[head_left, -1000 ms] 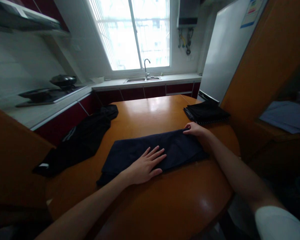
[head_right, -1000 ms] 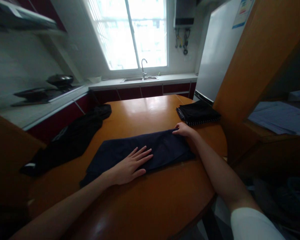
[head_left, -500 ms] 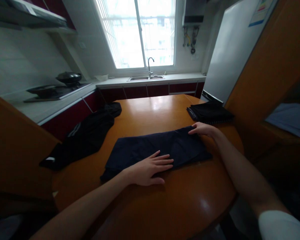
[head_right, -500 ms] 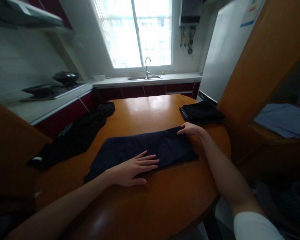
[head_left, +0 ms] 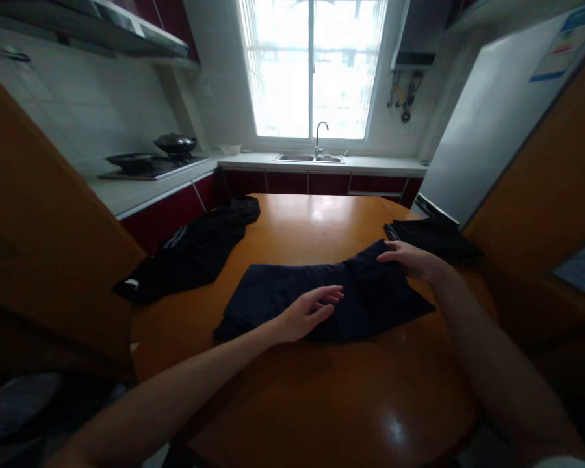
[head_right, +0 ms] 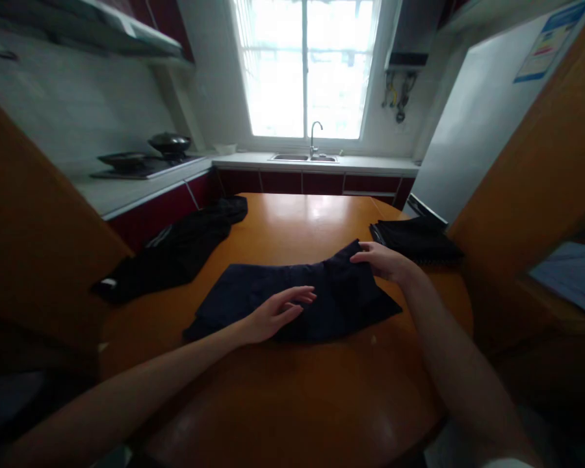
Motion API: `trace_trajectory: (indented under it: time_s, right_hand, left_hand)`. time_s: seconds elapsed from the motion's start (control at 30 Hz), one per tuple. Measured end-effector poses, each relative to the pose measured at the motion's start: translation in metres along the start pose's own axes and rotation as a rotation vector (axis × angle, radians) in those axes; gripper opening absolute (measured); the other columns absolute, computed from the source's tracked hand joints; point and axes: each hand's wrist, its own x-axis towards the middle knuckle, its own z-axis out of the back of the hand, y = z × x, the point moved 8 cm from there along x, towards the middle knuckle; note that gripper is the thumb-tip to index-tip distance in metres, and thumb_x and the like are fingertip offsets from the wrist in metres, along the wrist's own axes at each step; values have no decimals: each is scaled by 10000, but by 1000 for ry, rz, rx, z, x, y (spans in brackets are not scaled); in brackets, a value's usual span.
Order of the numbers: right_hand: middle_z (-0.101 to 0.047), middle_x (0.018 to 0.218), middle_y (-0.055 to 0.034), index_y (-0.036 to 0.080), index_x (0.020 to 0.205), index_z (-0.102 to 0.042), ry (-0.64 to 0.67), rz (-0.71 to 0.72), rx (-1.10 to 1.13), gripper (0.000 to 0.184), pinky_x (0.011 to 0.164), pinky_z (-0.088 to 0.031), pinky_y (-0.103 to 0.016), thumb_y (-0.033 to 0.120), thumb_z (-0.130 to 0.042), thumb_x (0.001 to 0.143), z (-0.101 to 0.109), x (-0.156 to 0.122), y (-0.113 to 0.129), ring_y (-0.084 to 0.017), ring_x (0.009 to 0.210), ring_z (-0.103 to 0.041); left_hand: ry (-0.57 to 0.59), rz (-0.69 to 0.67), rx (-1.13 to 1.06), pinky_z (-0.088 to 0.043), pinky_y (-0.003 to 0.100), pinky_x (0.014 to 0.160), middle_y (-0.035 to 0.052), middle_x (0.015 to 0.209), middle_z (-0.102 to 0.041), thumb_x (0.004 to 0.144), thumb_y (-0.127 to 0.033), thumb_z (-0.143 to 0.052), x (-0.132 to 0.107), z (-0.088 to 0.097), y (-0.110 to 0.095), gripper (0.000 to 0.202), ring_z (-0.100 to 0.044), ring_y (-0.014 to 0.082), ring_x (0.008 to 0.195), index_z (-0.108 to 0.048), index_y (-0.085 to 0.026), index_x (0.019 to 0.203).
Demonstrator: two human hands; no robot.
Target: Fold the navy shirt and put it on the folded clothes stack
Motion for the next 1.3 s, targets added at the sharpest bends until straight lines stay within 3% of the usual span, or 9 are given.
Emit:
trace_trajectory:
  time_s: [0.27,0.37,0.47,0.57,0.73,0.8,0.9,1.07,1.3]
  right_hand:
    - [-555,566,50,192,849,-540,9,65,56,220,412,-506,-197,71,-689,742,-131,33,61,-91,441,-532]
    - [-539,542,70,223,870,-475,23,90,120,290,446,-561,-236,73,-703,770,-184,49,60,-119,468,-584]
    - [-614,612,23,215,881,-486,112,105,204,263,493,-580,-248,157,-733,812,-216,61,52,-136,525,-643]
    - [-686,739,-49,191,871,-543,160,178,248,135,570,-589,-265,249,-664,878,-208,70,50,-148,605,-684]
    - [-720,882,-70,182,876,-630,-262,520,-47,109,754,-556,-294,262,-557,875,-127,77,61,-174,823,-687]
    - [-722,887,-72,174,868,-650,-263,577,-152,185,783,-531,-295,323,-539,877,-119,82,55,-186,860,-673]
    - [-693,780,-43,171,776,-644,-164,543,-240,317,684,-493,-267,418,-484,893,-131,95,34,-178,760,-640]
    - [-695,747,-33,158,765,-686,-99,521,-343,357,620,-453,-254,443,-508,887,-165,110,17,-174,717,-621]
    - [-752,867,-51,217,832,-738,-199,517,-623,188,770,-483,-300,384,-651,830,-179,105,21,-195,807,-672]
  left_hand:
    - [-317,196,-657,-552,418,858,121,1338,-598,909,-575,-608,-3,42,4,721,-620,282,1130,-351,-290,1519]
    - [-331,321,-717,-541,435,886,119,1248,-667,895,-657,-558,-10,57,3,748,-652,319,1098,-412,-233,1493]
    - [-388,369,-602,-516,434,948,128,1211,-690,813,-490,-726,-16,77,10,810,-663,337,1094,-416,-169,1489]
    - [-477,357,-440,-512,407,978,98,1382,-602,706,-235,-774,-20,94,17,981,-635,320,1169,-292,-239,1560]
    - [-571,394,-332,-543,342,931,38,1605,-338,693,-170,-697,-30,110,18,1066,-557,294,1288,-162,-351,1597]
    - [-574,400,-293,-553,333,907,23,1614,-318,696,-201,-714,-36,122,15,1037,-564,299,1278,-209,-361,1587]
    - [-543,451,-266,-580,355,836,33,1594,-359,709,-263,-729,-51,140,20,992,-635,309,1173,-256,-363,1576]
    - [-564,554,-270,-589,358,764,74,1518,-474,722,-279,-746,-89,162,42,1101,-705,289,1023,-89,-378,1600]
    - [-549,543,-406,-575,316,719,82,1217,-691,723,-240,-811,-112,152,47,1239,-738,206,815,71,-412,1575]
